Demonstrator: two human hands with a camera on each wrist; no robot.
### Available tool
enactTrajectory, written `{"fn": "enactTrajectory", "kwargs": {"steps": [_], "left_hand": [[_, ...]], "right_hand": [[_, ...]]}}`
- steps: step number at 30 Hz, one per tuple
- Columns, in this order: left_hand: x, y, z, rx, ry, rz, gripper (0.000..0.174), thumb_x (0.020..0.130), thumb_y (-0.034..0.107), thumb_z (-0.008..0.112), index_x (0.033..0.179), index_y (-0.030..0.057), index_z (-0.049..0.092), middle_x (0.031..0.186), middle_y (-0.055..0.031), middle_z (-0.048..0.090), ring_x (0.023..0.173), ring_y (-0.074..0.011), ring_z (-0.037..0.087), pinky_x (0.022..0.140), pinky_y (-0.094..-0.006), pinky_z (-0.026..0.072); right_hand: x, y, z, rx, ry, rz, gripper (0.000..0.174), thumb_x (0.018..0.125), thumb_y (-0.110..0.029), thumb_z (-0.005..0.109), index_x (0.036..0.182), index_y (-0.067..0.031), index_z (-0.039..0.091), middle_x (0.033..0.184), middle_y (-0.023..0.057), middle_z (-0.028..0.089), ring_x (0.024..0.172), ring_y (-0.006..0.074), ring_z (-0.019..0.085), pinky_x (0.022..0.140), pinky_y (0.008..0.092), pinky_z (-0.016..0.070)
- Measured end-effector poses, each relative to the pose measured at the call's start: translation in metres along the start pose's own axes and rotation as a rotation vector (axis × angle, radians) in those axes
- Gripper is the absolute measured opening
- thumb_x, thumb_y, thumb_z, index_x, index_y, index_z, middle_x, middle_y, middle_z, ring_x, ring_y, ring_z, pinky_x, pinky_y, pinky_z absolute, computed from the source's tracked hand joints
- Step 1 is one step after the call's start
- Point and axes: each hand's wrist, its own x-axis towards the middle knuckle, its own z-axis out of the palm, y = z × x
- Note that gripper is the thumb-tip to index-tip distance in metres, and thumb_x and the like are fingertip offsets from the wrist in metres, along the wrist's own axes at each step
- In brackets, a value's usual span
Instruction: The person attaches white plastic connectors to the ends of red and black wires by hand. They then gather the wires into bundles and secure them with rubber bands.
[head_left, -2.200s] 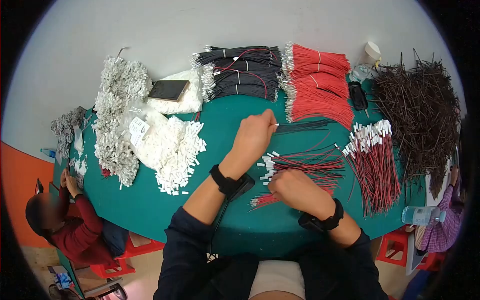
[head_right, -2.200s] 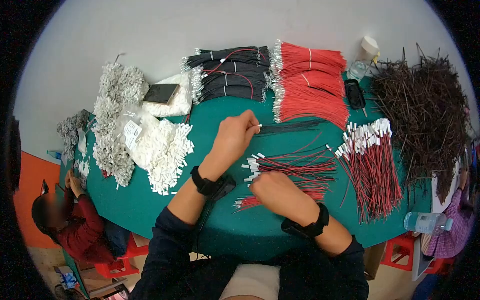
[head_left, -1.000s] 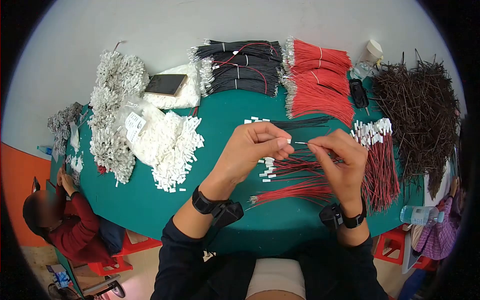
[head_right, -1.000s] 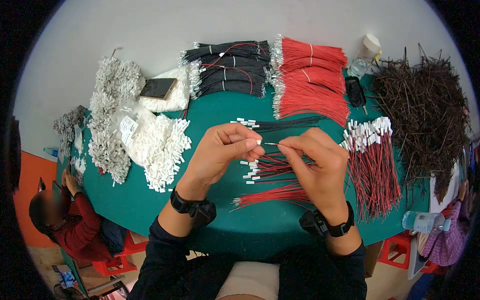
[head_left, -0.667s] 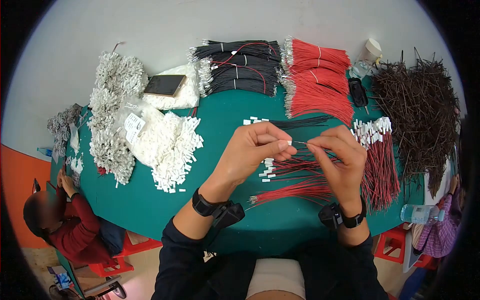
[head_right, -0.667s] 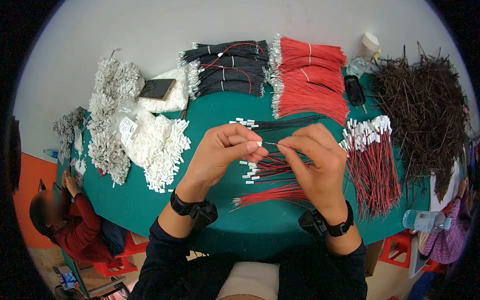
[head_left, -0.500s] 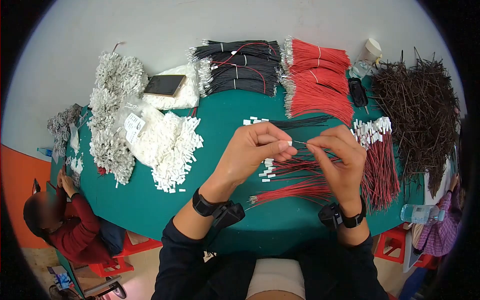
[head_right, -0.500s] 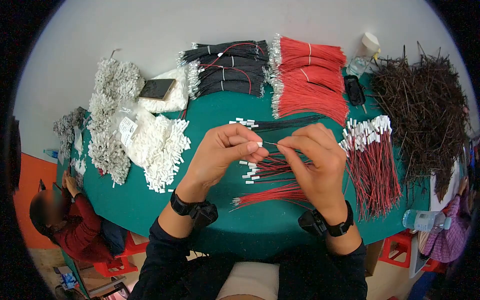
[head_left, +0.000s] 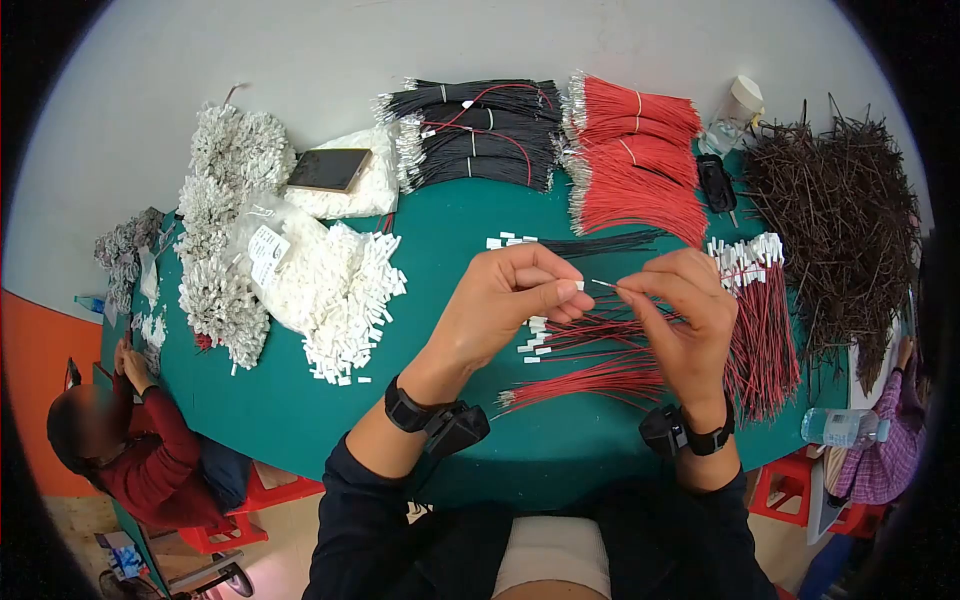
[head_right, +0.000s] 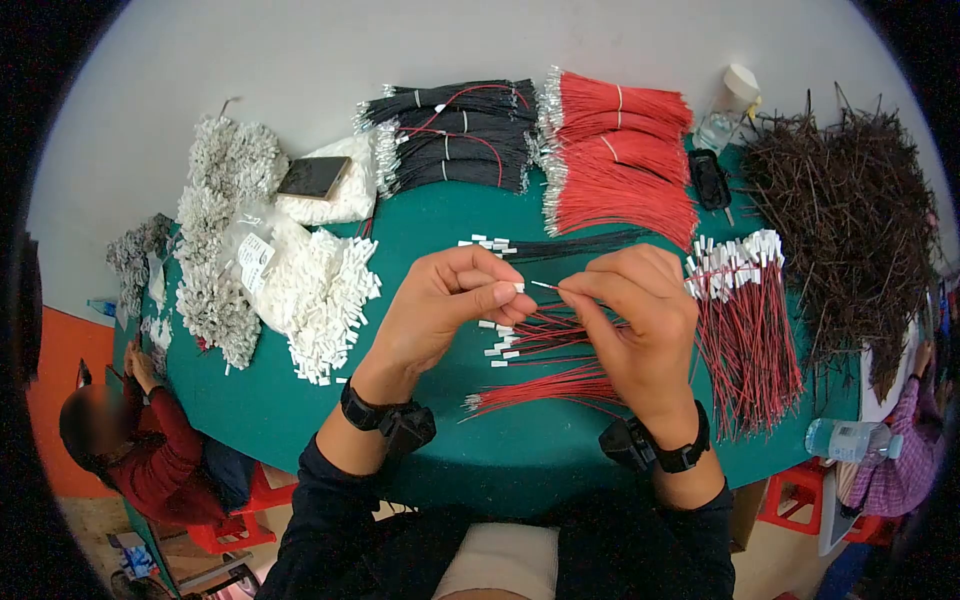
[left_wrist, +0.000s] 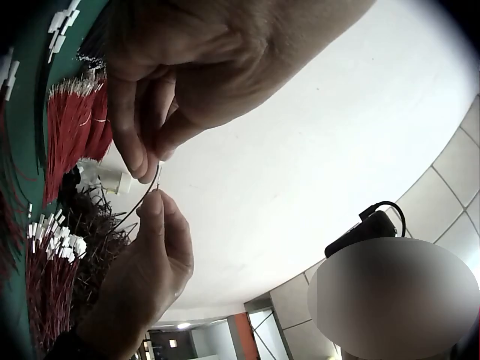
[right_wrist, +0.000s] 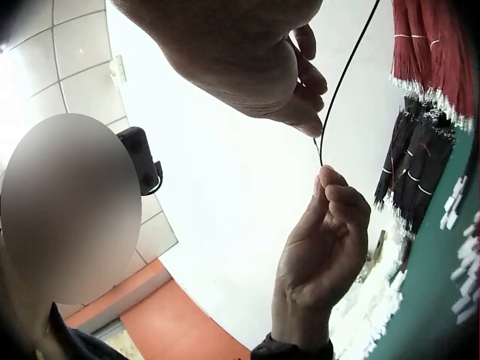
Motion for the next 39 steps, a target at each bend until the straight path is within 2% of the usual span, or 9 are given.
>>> {"fn": "enactTrajectory", "kwargs": {"steps": [13,22,31,35,37,38,39], "left_hand": [[0.0,-0.002,0.002,-0.002,-0.035,-0.013,0.012,0.095,0.007,0.067,0.105,-0.0009,0.067,0.094,-0.016,0.076,0.082,-0.0164,0.073,0.073,-0.0267,0.0587],[-0.001,-0.005,0.006,-0.026,-0.05,-0.023,0.01,0.095,0.005,0.067,0.103,-0.0017,0.066,0.093,-0.0167,0.075,0.08,-0.0163,0.072,0.073,-0.0268,0.0585],[-0.003,-0.006,0.009,-0.001,-0.05,-0.03,0.008,0.095,0.004,0.067,0.1,-0.0021,0.066,0.093,-0.0164,0.075,0.079,-0.0155,0.072,0.073,-0.0268,0.0576],[-0.002,-0.008,0.009,0.021,-0.055,-0.024,0.01,0.095,0.005,0.067,0.102,-0.0023,0.066,0.093,-0.0163,0.075,0.079,-0.0159,0.072,0.073,-0.0273,0.0578],[-0.002,-0.006,0.009,-0.005,-0.052,-0.025,0.011,0.095,0.006,0.067,0.103,-0.0026,0.066,0.093,-0.0164,0.075,0.079,-0.0164,0.072,0.074,-0.0277,0.0581],[-0.002,-0.005,0.009,-0.032,-0.05,-0.023,0.012,0.096,0.007,0.066,0.104,-0.0029,0.066,0.093,-0.0165,0.075,0.08,-0.0168,0.072,0.074,-0.0281,0.0584],[-0.001,-0.006,0.008,-0.032,-0.051,-0.022,0.012,0.096,0.007,0.066,0.104,-0.0029,0.066,0.093,-0.0165,0.075,0.08,-0.0168,0.072,0.074,-0.0281,0.0584]], "right_hand": [[-0.001,-0.001,0.003,-0.059,-0.011,-0.091,0.018,0.069,-0.004,0.08,0.085,-0.0077,0.074,0.083,0.004,0.066,0.081,0.0241,0.062,0.078,0.0379,0.0441],[-0.002,-0.003,0.006,-0.053,-0.029,-0.143,0.017,0.07,-0.004,0.08,0.084,-0.0058,0.073,0.083,0.0045,0.066,0.082,0.0235,0.063,0.079,0.0387,0.0448],[-0.002,-0.001,0.009,0.011,-0.069,-0.164,0.016,0.069,-0.003,0.078,0.083,-0.0049,0.071,0.08,0.0056,0.064,0.076,0.0239,0.063,0.073,0.0377,0.0464],[-0.002,0.0,0.008,0.012,-0.083,-0.156,0.014,0.07,-0.003,0.078,0.083,-0.0048,0.071,0.079,0.0066,0.065,0.075,0.0246,0.063,0.075,0.0373,0.0476],[-0.004,0.002,0.009,0.138,-0.089,-0.012,0.013,0.075,-0.001,0.077,0.086,-0.0029,0.072,0.08,0.0078,0.067,0.073,0.0246,0.065,0.073,0.0357,0.05],[-0.004,0.001,0.01,0.138,-0.089,-0.012,0.013,0.075,-0.001,0.077,0.086,-0.0029,0.072,0.08,0.0078,0.067,0.073,0.0246,0.065,0.073,0.0357,0.05],[-0.003,0.0,0.011,0.241,-0.129,0.115,0.012,0.078,-0.001,0.076,0.089,-0.0018,0.072,0.08,0.0083,0.067,0.073,0.0245,0.066,0.07,0.0344,0.0507]]}}
